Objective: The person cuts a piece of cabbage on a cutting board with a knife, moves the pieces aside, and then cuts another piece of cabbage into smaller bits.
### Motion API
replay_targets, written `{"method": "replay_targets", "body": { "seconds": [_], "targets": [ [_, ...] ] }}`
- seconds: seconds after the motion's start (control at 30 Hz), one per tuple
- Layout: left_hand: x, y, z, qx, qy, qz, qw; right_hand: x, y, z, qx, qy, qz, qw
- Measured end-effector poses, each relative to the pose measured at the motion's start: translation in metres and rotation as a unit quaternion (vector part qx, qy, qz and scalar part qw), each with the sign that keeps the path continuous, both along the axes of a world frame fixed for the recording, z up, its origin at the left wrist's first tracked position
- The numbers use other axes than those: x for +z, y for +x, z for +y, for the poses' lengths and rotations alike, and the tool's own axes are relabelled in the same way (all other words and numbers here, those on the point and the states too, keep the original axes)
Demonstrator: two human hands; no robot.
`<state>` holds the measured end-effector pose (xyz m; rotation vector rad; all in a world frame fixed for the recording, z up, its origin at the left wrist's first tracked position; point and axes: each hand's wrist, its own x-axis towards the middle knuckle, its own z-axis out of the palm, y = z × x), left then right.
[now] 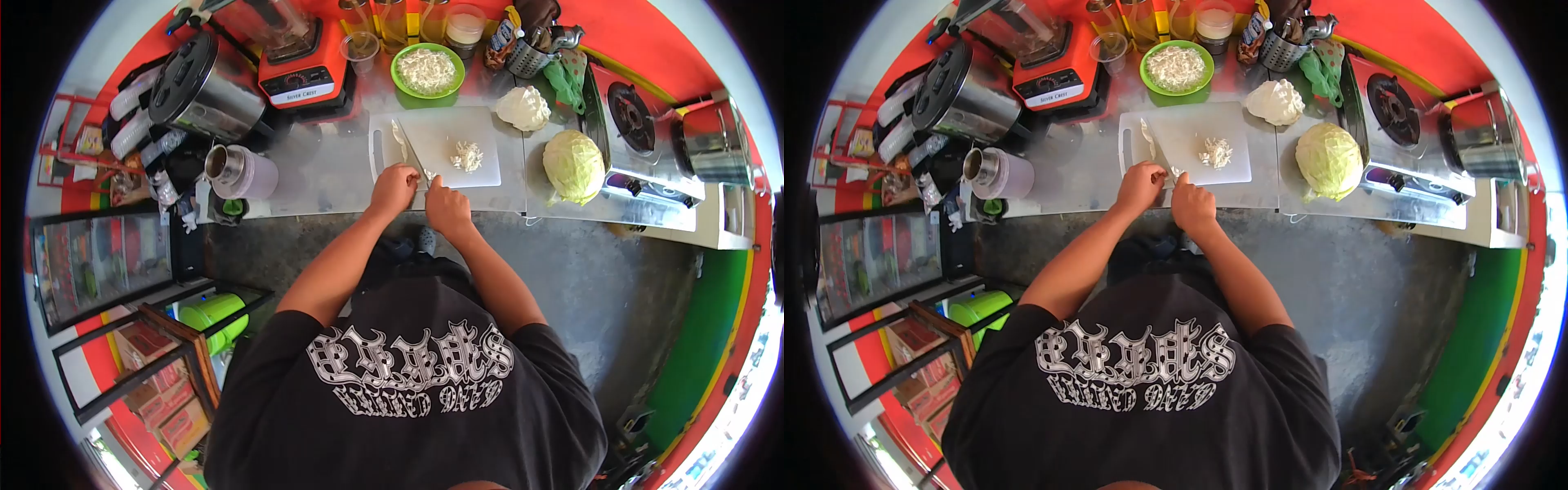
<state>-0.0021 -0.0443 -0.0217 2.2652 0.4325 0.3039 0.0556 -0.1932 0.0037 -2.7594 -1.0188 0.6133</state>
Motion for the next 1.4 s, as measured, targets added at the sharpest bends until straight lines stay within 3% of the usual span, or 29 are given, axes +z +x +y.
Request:
{"method": "replay_targets", "body": {
  "seconds": [0.43,0.67,0.87,1.17,1.4],
  "targets": [
    [0.003,0.026,-0.018,-0.021,-0.036,-0.026,0.999,0.014,0.029,-0.035,-0.125,0.054,0.021,0.990],
    [-0.014,0.027,-0.014,-0.115,0.071,-0.059,0.989,0.029,0.016,-0.026,-0.087,0.043,0.021,0.995],
    [-0.012,0.024,-0.019,-0.097,0.115,-0.105,0.983,0.015,0.017,-0.030,-0.050,0.026,-0.019,0.998],
    [-0.011,0.024,-0.020,-0.073,0.089,-0.113,0.987,-0.002,0.019,-0.023,-0.062,0.032,0.006,0.998],
    [-0.015,0.023,-0.019,-0.077,0.060,-0.126,0.987,0.005,0.004,-0.020,-0.049,0.002,-0.050,0.998]
  ]
}}
